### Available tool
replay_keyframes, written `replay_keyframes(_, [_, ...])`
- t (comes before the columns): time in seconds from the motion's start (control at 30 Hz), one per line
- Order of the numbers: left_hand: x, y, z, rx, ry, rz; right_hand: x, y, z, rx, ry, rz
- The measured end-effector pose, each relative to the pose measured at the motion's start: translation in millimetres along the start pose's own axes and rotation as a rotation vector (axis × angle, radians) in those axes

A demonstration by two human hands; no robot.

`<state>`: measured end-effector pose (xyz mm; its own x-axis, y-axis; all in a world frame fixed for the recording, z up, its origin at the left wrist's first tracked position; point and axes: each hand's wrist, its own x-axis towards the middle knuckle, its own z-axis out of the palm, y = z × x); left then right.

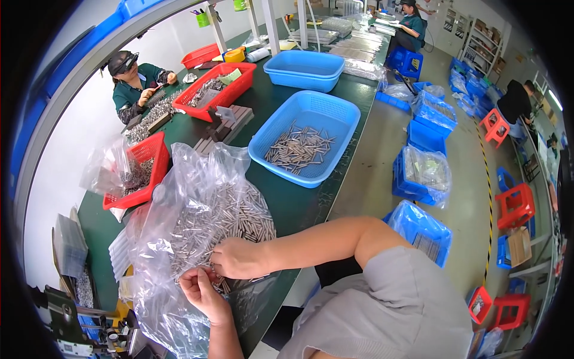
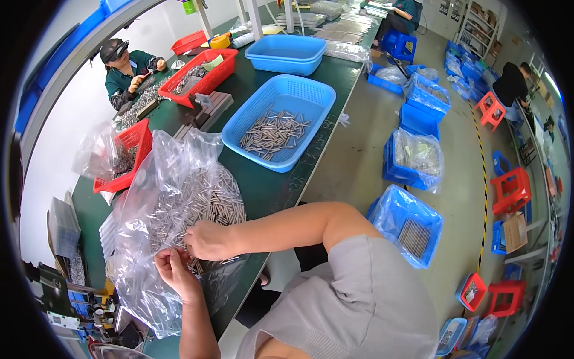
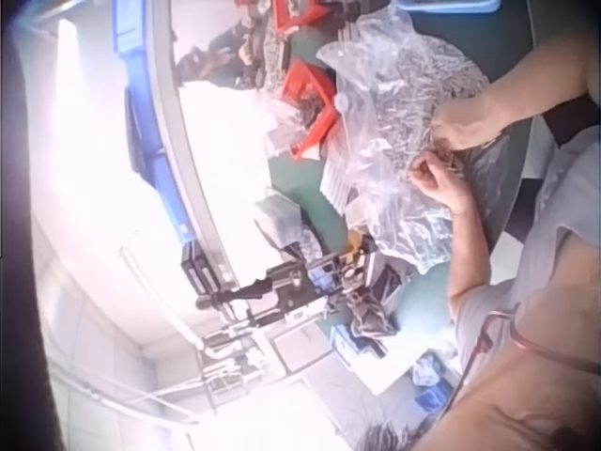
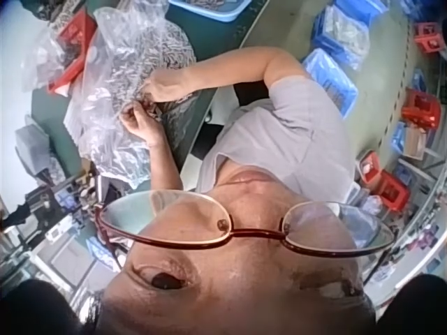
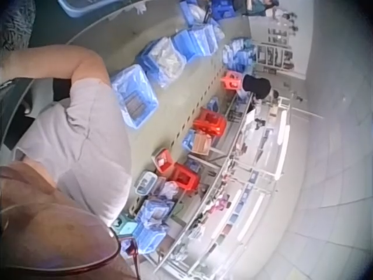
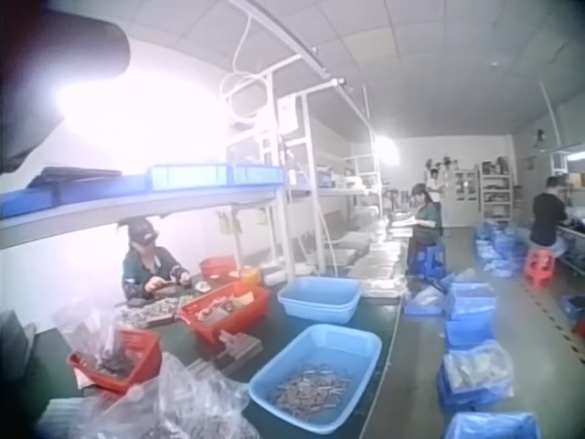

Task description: Sorting and inspecting small metal pins on a workbench in a factory setting.

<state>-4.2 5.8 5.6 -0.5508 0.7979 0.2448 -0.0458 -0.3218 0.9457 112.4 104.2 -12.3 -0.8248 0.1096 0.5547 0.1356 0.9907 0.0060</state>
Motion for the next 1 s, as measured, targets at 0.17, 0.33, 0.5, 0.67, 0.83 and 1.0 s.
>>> replay_keyframes(0.17, [4,-2,-3,-0.012,0.026,0.026,6,0,-10,0.272,0.202,-0.057])
replay_keyframes(0.33, [4,-4,-3,0.014,0.013,0.068,3,2,9,0.264,0.15,-0.034])
replay_keyframes(0.5, [-1,-5,-5,0.058,-0.073,0.023,0,25,-12,0.174,0.161,0.09])
replay_keyframes(0.67, [-5,-1,4,-0.01,-0.162,-0.099,6,25,-36,0.734,0.225,0.269])
replay_keyframes(0.83, [-3,-1,2,-0.062,-0.156,-0.17,6,20,-30,0.822,0.209,0.305])
replay_keyframes(1.0, [-2,-1,-1,-0.168,-0.142,-0.21,7,17,-31,0.932,0.233,0.356])
